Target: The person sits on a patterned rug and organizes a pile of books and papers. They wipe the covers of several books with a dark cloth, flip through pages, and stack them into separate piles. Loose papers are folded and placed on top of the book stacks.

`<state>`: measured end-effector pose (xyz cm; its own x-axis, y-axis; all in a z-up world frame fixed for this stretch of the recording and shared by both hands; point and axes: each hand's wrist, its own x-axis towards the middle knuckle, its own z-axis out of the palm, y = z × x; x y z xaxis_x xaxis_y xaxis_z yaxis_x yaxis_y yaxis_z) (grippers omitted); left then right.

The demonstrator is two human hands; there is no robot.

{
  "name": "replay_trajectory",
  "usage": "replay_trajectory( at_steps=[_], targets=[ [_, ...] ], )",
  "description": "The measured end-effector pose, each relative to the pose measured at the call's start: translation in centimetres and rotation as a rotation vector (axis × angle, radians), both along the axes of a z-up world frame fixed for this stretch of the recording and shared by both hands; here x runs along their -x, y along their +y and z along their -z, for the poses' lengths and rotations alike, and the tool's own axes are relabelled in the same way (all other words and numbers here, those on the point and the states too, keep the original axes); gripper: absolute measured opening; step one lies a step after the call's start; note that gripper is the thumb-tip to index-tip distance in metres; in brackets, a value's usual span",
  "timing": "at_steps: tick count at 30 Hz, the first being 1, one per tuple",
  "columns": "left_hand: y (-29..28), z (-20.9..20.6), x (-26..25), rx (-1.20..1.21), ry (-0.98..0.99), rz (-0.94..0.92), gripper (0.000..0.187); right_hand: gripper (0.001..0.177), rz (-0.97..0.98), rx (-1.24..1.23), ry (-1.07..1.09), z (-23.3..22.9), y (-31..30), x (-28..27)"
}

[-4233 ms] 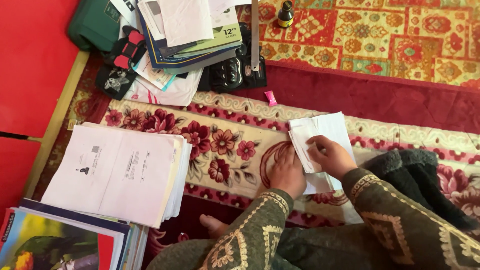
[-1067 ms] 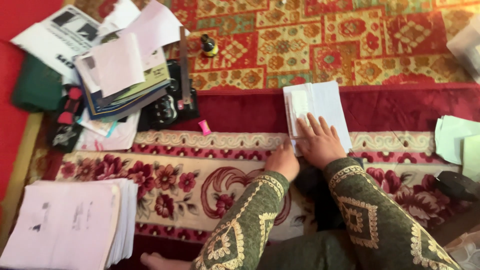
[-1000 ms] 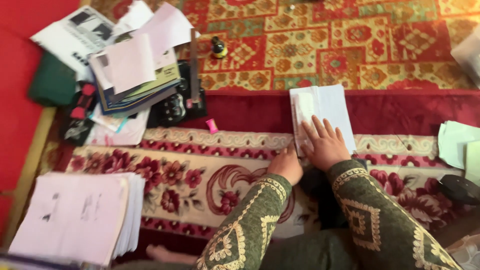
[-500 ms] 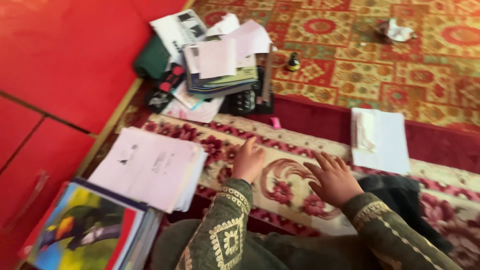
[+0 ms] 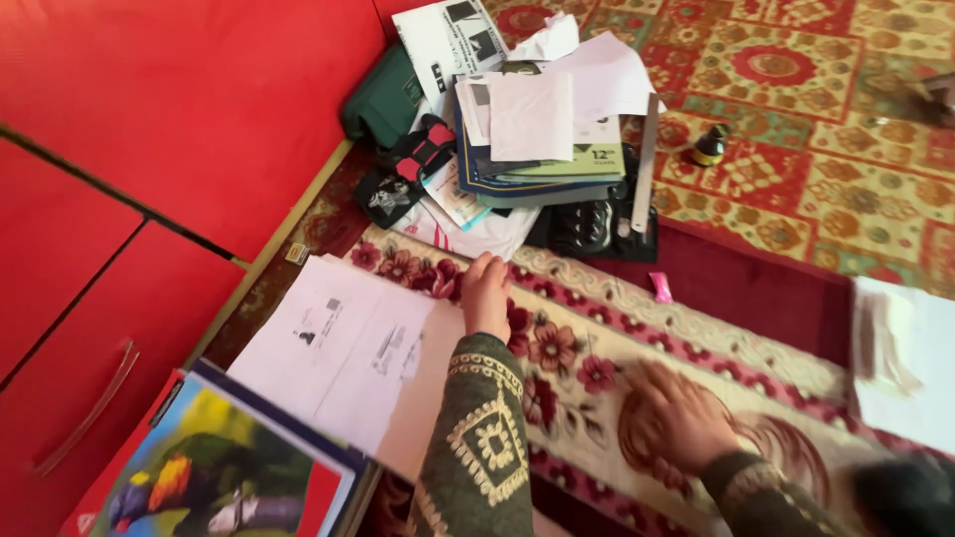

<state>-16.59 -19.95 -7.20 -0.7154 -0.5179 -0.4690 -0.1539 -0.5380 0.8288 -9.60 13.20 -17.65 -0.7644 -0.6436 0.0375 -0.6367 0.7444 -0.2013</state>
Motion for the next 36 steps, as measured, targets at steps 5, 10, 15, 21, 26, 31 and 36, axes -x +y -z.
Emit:
replay_trajectory(
  at_steps=[5, 10, 15, 21, 26, 31, 36],
  targets=[
    [-7.2, 19.6, 13.1, 0.711, 0.053, -0.019, 0.028, 0.07, -0.125, 0.029, 0.134, 3.6, 1.7, 0.2],
    [-8.3, 15.8, 19.1, 0.403, -0.028, -0.319, 0.026, 0.075, -0.104, -0.007, 0.044, 3.8, 2.1, 0.1],
    [-7.6, 6.4, 18.8, 0.296, -0.276, -0.15, 0.022, 0.08, -0.13, -0.034, 0.067, 2.4, 1.5, -0.1],
    [-9.3, 8.5, 20.5, 0.425, -0.276, -0.029, 0.051, 0.083, -0.106, -0.048, 0.122, 1.3, 0.7, -0.4],
    [-8.2, 11.2, 22.7, 0.663, -0.355, -0.137, 0.039, 0.076, -0.114, -0.025, 0.096, 0.6, 0.5, -0.3],
    [-3.3, 12.3, 20.4, 0.609, -0.116, -0.32, 0.034, 0.077, -0.128, -0.028, 0.112, 0.9, 0.7, -0.1],
    [3.5, 7.8, 10.7, -0.102, -0.034, -0.411, 0.037, 0.076, -0.129, 0.019, 0.109, 1.0, 0.7, 0.0]
  ],
)
